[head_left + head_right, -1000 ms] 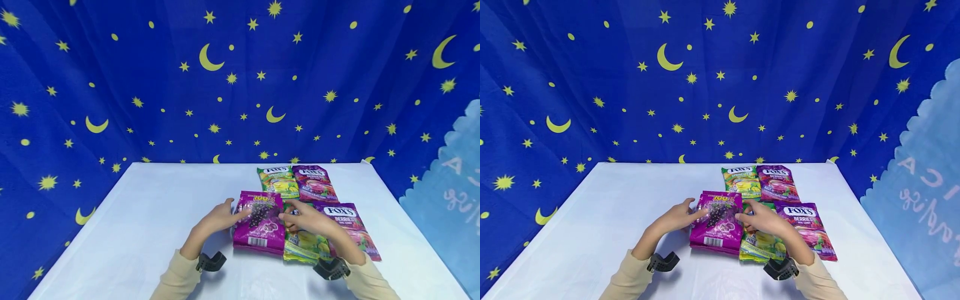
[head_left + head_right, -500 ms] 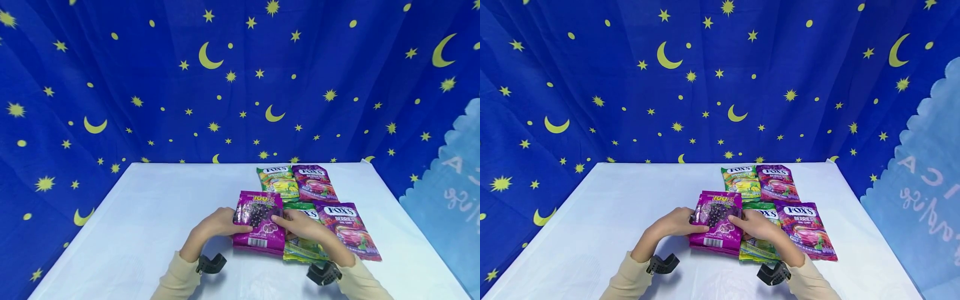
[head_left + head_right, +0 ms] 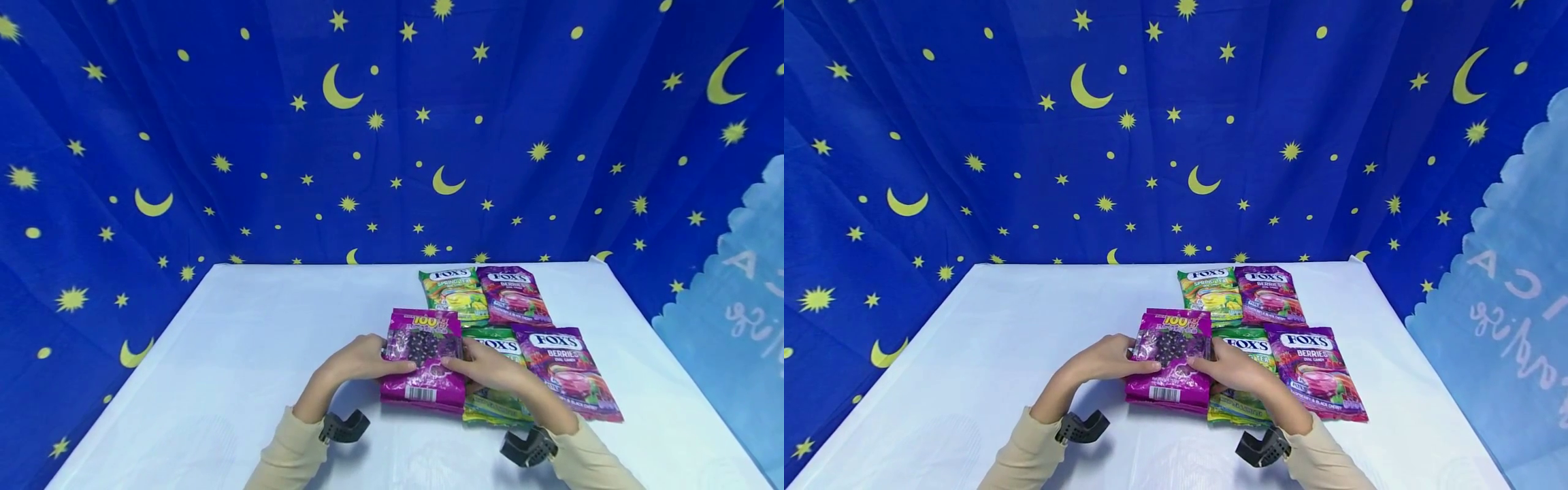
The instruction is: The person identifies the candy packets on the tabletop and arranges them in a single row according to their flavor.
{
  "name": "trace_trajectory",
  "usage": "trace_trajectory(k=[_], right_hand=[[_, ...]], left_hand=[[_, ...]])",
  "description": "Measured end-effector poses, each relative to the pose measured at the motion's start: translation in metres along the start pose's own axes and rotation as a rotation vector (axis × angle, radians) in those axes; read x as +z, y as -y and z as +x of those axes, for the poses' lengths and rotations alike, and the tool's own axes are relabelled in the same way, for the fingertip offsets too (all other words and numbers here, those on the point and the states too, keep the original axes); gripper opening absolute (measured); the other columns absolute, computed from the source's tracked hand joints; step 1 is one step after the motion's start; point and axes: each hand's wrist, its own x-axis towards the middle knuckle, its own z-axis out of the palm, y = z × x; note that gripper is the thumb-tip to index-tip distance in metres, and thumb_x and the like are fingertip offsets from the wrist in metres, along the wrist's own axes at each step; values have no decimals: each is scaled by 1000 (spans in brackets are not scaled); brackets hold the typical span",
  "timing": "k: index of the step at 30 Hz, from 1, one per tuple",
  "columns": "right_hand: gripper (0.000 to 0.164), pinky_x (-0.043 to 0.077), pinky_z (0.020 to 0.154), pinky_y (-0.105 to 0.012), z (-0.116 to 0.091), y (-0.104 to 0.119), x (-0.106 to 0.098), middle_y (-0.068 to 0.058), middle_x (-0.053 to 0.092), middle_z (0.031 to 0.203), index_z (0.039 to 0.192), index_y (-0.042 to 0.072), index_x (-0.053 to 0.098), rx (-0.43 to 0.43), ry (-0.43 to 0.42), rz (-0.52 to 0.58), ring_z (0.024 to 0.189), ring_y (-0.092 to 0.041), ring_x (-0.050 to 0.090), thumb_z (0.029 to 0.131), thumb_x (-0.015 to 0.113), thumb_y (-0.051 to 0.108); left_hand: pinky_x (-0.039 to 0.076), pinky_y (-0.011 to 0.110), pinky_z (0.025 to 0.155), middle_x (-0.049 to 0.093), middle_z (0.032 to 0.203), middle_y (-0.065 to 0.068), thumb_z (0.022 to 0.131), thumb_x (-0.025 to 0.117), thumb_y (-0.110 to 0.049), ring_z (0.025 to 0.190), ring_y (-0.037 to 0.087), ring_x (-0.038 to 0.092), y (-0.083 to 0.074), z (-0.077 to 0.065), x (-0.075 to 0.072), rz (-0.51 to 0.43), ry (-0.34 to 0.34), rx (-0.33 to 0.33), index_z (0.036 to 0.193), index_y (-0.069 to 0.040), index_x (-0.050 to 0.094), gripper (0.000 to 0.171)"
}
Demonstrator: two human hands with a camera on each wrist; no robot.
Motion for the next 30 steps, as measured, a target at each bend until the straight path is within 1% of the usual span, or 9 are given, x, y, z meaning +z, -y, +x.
trace_trajectory(k=[5, 9, 13, 16, 19, 21, 24, 26, 30], right_hand=[[70, 58, 70, -45, -1, 0, -1, -21, 57, 115, 146, -5, 28, -3, 13, 29, 98, -35, 63, 95, 62, 30], [71, 58, 71, -44, -1, 0, -2, -22, 56, 116, 146, -6, 27, -18, 31, 41, 99, -35, 63, 96, 62, 30], [68, 58, 71, -44, 0, -1, -2, -21, 57, 116, 144, -7, 30, -39, 39, 48, 101, -36, 62, 96, 61, 29], [67, 57, 75, -44, -1, -2, -1, -16, 61, 109, 142, -7, 34, -48, -14, -11, 99, -32, 62, 95, 63, 31], [69, 55, 78, -43, -3, -4, 2, -11, 61, 103, 141, -6, 39, -33, -91, -65, 94, -25, 62, 92, 66, 35], [70, 55, 78, -42, -4, -6, 5, -11, 62, 102, 141, -5, 40, -19, -132, -65, 91, -23, 62, 91, 68, 36], [72, 56, 73, -39, -5, -7, 9, -11, 61, 101, 141, -5, 41, -7, -181, -41, 85, -21, 63, 89, 70, 36], [73, 57, 70, -36, -5, -8, 12, -11, 62, 100, 142, -3, 41, -1, -207, -20, 83, -20, 63, 88, 71, 37], [76, 58, 68, -35, -6, -9, 14, -13, 61, 102, 144, -3, 39, 4, -223, 72, 83, -20, 64, 87, 72, 34]], left_hand=[[33, 25, 47, 55, 65, -1, 81, 72, -51, 53, 10, 38, 1, 1, 1, 19, 15, 18, 91, -6, 65, 46], [36, 25, 48, 58, 69, -1, 82, 72, -49, 56, 11, 42, 0, 1, 2, 26, 22, 28, 98, -6, 65, 47], [39, 26, 51, 59, 72, -1, 82, 72, -48, 58, 12, 46, 0, 0, 3, 25, 7, 37, 104, -3, 64, 50], [46, 29, 56, 63, 79, 1, 83, 72, -48, 65, 14, 53, 2, -1, 7, 4, -19, 40, 111, 0, 64, 56], [52, 36, 69, 68, 97, 10, 83, 71, -50, 78, 19, 59, 7, -2, 13, -15, -61, 21, 122, 4, 60, 68], [53, 43, 78, 66, 109, 17, 83, 70, -52, 91, 26, 62, 9, -4, 17, -35, -89, 4, 128, 6, 56, 74], [49, 51, 89, 61, 121, 23, 83, 70, -52, 108, 36, 59, 13, -5, 22, -80, -132, -9, 133, 8, 51, 81], [48, 53, 91, 60, 122, 24, 82, 71, -50, 112, 39, 57, 13, -7, 25, -122, -160, -13, 134, 10, 49, 82], [51, 51, 86, 60, 119, 23, 81, 73, -49, 108, 38, 58, 14, -9, 30, -181, -212, -43, 135, 11, 46, 85]])
